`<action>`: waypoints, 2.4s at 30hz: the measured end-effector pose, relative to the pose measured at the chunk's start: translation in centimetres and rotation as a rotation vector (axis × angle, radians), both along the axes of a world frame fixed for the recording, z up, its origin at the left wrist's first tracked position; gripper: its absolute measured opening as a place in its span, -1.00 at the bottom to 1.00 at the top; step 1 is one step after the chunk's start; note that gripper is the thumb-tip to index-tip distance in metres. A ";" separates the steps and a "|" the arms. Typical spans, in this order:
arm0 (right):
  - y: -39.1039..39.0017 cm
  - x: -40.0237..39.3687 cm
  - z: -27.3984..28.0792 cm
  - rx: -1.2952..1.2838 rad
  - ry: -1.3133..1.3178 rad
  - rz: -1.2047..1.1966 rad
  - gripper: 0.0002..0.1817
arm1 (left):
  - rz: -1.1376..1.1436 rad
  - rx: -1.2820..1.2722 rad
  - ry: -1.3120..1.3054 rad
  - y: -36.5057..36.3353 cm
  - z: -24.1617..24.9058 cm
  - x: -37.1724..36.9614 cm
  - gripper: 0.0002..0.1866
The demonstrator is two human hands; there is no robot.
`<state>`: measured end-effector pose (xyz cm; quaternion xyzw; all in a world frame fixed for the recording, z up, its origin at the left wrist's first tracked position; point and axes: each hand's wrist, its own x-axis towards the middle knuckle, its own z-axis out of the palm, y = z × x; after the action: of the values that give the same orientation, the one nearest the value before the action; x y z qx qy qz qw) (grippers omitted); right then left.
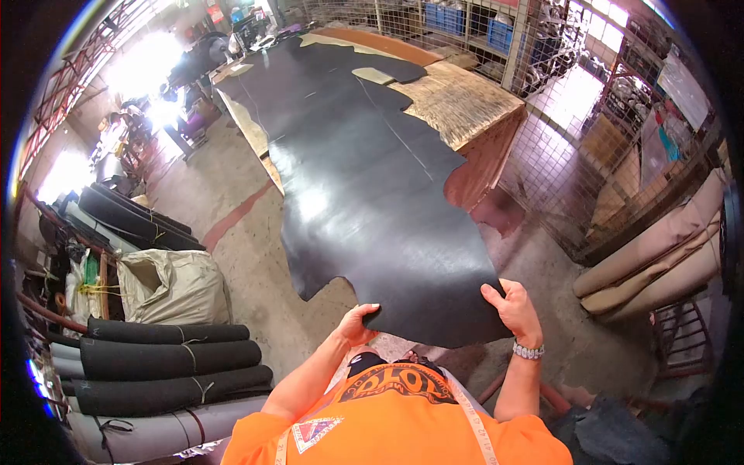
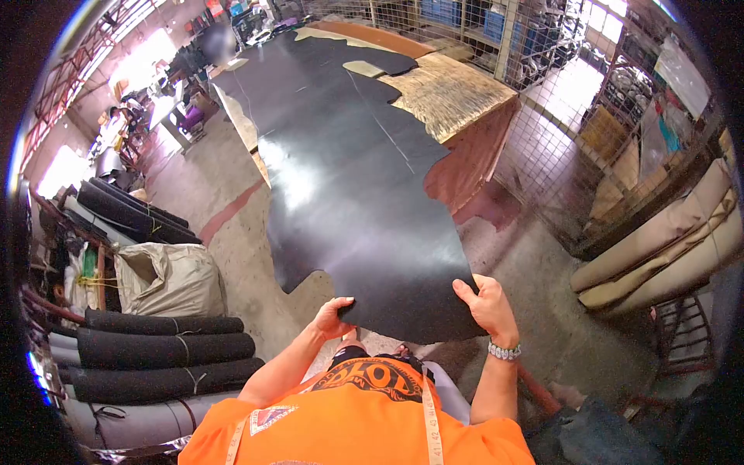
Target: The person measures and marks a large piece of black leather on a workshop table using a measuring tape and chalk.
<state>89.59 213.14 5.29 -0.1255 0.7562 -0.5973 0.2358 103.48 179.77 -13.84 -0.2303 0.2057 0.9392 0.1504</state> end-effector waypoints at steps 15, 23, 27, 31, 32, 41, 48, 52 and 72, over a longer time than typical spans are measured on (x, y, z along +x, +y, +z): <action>0.0 0.6 -0.6 0.038 0.036 -0.069 -0.62 | -0.006 -0.041 -0.034 -0.2 -1.1 0.2 -0.63; 0.4 0.5 -1.9 0.105 0.127 -0.067 -0.59 | 0.006 -0.041 -0.066 -0.1 -1.3 0.2 -0.65; 0.3 0.6 -2.1 0.084 0.121 -0.077 -0.58 | -0.017 -0.033 -0.079 -0.4 -1.8 0.2 -0.67; 0.5 0.4 -3.1 0.097 0.106 -0.071 -0.61 | 0.016 -0.052 -0.098 0.1 -1.5 0.3 -0.70; 0.6 0.6 -2.9 0.077 0.059 -0.070 -0.64 | 0.029 -0.051 -0.107 0.4 -1.1 0.2 -0.71; 0.8 0.4 -4.4 0.012 -0.068 -0.073 -0.70 | 0.039 -0.097 -0.097 0.5 -2.1 0.5 -0.78; 0.8 0.2 -4.8 0.013 -0.108 -0.068 -0.68 | -0.018 -0.119 -0.058 0.7 -1.6 0.5 -0.84; 1.5 -0.6 -6.8 0.053 -0.098 -0.048 -0.67 | -0.006 -0.189 -0.110 1.3 -0.1 0.2 -0.85; 2.7 -1.1 -10.3 0.110 -0.310 -0.027 -0.66 | -0.044 -0.198 -0.118 2.6 -1.2 0.5 -0.70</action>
<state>88.45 215.81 -5.02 -0.0086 0.7440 -0.5704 0.3478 104.02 182.39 -15.06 -0.2942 0.2933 0.8956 0.1592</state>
